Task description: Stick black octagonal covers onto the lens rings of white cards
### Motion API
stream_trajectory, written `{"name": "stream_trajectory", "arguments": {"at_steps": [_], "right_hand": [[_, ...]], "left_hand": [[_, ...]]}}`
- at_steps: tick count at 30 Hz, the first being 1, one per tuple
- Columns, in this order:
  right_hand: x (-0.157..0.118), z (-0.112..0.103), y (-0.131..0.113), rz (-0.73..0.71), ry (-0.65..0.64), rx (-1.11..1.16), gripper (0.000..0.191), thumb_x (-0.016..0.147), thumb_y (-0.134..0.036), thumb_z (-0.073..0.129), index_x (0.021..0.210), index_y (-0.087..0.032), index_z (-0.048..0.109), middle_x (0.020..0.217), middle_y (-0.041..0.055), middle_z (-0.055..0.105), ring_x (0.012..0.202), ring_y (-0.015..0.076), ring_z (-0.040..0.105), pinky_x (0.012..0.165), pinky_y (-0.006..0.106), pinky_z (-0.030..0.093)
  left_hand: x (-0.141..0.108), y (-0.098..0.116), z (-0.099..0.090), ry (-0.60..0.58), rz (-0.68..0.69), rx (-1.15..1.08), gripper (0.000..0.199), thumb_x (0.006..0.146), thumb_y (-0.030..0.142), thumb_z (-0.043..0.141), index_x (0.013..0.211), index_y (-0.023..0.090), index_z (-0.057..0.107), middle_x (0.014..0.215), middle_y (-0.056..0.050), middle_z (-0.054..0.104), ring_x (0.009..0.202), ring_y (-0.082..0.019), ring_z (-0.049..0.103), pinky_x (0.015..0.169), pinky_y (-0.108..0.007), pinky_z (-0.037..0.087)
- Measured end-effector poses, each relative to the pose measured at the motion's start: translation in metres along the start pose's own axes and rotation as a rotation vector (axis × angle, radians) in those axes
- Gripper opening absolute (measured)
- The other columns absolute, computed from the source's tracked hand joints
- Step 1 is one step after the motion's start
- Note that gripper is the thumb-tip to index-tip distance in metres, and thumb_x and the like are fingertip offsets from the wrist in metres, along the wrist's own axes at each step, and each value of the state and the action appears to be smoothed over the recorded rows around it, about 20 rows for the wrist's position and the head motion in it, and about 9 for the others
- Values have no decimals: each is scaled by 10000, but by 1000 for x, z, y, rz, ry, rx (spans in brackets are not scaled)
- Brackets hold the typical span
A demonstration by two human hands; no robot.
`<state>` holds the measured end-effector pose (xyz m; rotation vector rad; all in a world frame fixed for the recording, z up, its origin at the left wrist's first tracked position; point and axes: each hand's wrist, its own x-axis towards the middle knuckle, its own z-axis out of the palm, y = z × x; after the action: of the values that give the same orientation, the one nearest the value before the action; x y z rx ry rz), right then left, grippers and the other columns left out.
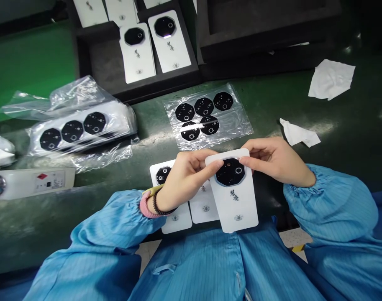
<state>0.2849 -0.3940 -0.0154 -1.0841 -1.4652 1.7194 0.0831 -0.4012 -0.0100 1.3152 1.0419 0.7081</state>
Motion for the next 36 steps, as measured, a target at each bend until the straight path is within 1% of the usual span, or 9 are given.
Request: {"name": "stream_trajectory", "arguments": {"at_steps": [5, 11, 15, 18, 20, 23, 26, 31, 36], "right_hand": [[-1, 4, 3, 58, 11, 82, 189, 661, -244, 795, 695, -154, 633, 600, -40, 628, 529, 65, 587, 482, 149, 493], [0, 6, 5, 52, 59, 73, 221, 646, -274, 809, 678, -159, 623, 614, -28, 639, 565, 83, 609, 507, 165, 506], [1, 3, 2, 35, 1, 81, 197, 701, -293, 774, 735, -159, 634, 647, -16, 668, 578, 91, 632, 514, 164, 524], [0, 2, 0, 21, -67, 49, 119, 744, -230, 723, 729, -161, 628, 649, -17, 678, 568, 89, 640, 489, 145, 515], [-1, 2, 0, -12, -67, 15, 49, 779, -188, 665, 744, -163, 639, 685, -11, 697, 599, 91, 662, 495, 134, 518], [-4, 3, 1, -75, -25, -20, 56, 797, -164, 621, 763, -176, 664, 704, -19, 710, 614, 87, 672, 509, 126, 525], [-8, 2, 1, -115, 22, -82, 64, 791, -198, 652, 733, -184, 676, 653, -26, 692, 565, 85, 651, 479, 134, 513], [-14, 2, -1, -156, 57, -206, 193, 794, -308, 692, 647, -185, 669, 523, -29, 611, 469, 85, 584, 388, 155, 450], [-16, 3, -1, -246, 65, -233, 112, 802, -172, 659, 702, -198, 702, 574, -36, 659, 504, 84, 626, 416, 132, 477]], "left_hand": [[0, -2, 1, 7, -48, -14, 214, 799, 323, 652, 743, 124, 708, 619, -19, 675, 549, -107, 604, 471, -162, 469], [1, -4, 1, 5, -114, -44, 257, 790, 369, 668, 740, 121, 712, 600, -26, 670, 530, -115, 597, 470, -185, 464], [1, -6, 0, 3, -124, -141, 242, 814, 374, 666, 811, 143, 734, 676, -31, 710, 596, -126, 644, 522, -192, 506], [1, -6, -1, -17, -119, -196, 233, 837, 362, 651, 830, 147, 741, 674, -23, 711, 601, -125, 654, 530, -189, 516], [0, -5, -2, -33, -115, -217, 229, 853, 348, 637, 840, 146, 742, 673, -17, 710, 593, -115, 649, 536, -182, 518], [-2, -2, -3, -49, -75, -217, 255, 880, 361, 606, 897, 145, 740, 759, -31, 730, 660, -126, 668, 591, -195, 542], [-5, 3, -4, -72, -13, -162, 299, 905, 392, 566, 989, 155, 727, 897, -53, 742, 791, -171, 696, 690, -247, 572], [-10, 11, -5, -84, 83, 35, 295, 943, 352, 501, 983, 169, 729, 991, -45, 738, 898, -180, 693, 800, -256, 559], [-12, 10, -4, -34, 125, 202, 205, 904, 263, 560, 991, 170, 721, 800, -4, 734, 666, -124, 659, 584, -189, 507]]}}
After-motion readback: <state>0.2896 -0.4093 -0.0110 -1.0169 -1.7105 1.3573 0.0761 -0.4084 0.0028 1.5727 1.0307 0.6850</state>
